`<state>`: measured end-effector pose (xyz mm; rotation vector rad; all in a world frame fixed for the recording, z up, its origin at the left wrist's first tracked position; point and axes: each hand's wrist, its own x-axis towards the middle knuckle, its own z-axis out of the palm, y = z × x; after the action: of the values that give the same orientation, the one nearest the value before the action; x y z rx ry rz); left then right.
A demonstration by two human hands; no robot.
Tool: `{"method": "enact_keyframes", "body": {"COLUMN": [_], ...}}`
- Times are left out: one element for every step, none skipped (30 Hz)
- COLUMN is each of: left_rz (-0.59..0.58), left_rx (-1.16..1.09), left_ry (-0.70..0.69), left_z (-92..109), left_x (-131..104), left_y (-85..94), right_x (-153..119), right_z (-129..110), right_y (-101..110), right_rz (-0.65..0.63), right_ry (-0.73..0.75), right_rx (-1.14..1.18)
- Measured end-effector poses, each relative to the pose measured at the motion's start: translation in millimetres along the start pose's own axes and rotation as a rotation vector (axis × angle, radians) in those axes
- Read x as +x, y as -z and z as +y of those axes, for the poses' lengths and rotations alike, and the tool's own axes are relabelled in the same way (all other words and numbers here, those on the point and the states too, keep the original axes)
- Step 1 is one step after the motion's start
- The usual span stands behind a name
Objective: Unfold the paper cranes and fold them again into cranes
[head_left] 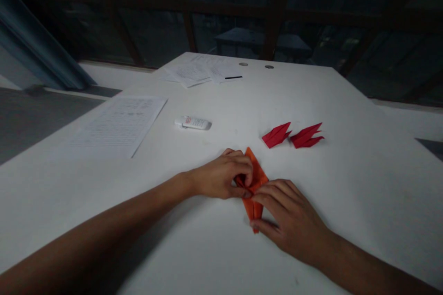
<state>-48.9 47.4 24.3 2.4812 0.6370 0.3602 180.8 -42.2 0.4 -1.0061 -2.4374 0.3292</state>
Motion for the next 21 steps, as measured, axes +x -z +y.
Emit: {"method": "enact_keyframes", "body": {"left_rz": [-0.002,-0.004,-0.007,-0.005,-0.001,0.001,0.001,-0.001,-0.005,-0.009,-0.012,-0.010,-0.006,-0.001,0.003,0.005,0.003,-0.002,-0.010,-0.019,-0.028], "left_rx": [0.004,0.007,0.011,0.016,0.020,0.023,0.024,0.023,0.021,0.018,0.016,0.013,0.009,0.004,-0.002,-0.009,-0.017,-0.027,-0.038,-0.049,-0.057], "left_ry": [0.001,0.002,0.004,0.004,0.005,0.003,0.001,-0.002,-0.005,-0.007,-0.009,-0.010,-0.012,-0.015,-0.019,-0.023,-0.026,-0.030,-0.031,-0.032,-0.033], "left_z": [0.3,0.6,0.9,1.2,1.4,1.5,1.5,1.4,1.3,1.2,1.2,1.1,1.2,1.3,1.3,1.3,1.2,0.8,0.3,-0.5,-1.4], "left_x": [0.2,0.3,0.4,0.3,0.3,0.1,0.0,-0.2,-0.4,-0.6,-0.8,-0.9,-1.1,-1.3,-1.5,-1.6,-1.8,-1.9,-2.1,-2.4,-2.6], "left_y": [0.2,0.4,0.6,0.7,0.8,0.7,0.6,0.4,0.2,0.0,-0.2,-0.4,-0.5,-0.4,-0.1,0.5,1.2,2.2,3.3,4.4,5.4], "right_x": [0.1,0.1,0.1,0.1,0.1,0.0,0.0,-0.1,-0.1,-0.1,0.0,0.1,0.3,0.5,0.8,1.1,1.4,1.8,2.2,2.5,2.9], "right_z": [-0.4,-0.9,-1.3,-1.7,-1.9,-1.9,-1.7,-1.2,-0.6,-0.1,0.5,0.8,1.0,1.1,1.1,1.1,1.3,1.6,2.1,2.8,3.4], "right_y": [0.7,1.6,2.4,3.0,3.3,3.3,2.9,2.2,1.4,0.5,-0.3,-1.0,-1.4,-1.6,-1.7,-1.6,-1.5,-1.4,-1.3,-1.2,-1.3], "right_rz": [-0.007,-0.014,-0.019,-0.021,-0.019,-0.015,-0.009,-0.003,0.001,-0.002,-0.007,-0.014,-0.021,-0.025,-0.022,-0.014,-0.004,0.006,0.017,0.024,0.031], "right_ry": [0.004,0.010,0.017,0.025,0.034,0.042,0.050,0.056,0.058,0.055,0.046,0.032,0.017,0.003,-0.009,-0.020,-0.030,-0.040,-0.050,-0.058,-0.063], "right_rx": [0.000,-0.002,-0.006,-0.010,-0.017,-0.024,-0.028,-0.029,-0.023,-0.014,-0.002,0.010,0.021,0.030,0.038,0.046,0.055,0.066,0.077,0.087,0.094]}}
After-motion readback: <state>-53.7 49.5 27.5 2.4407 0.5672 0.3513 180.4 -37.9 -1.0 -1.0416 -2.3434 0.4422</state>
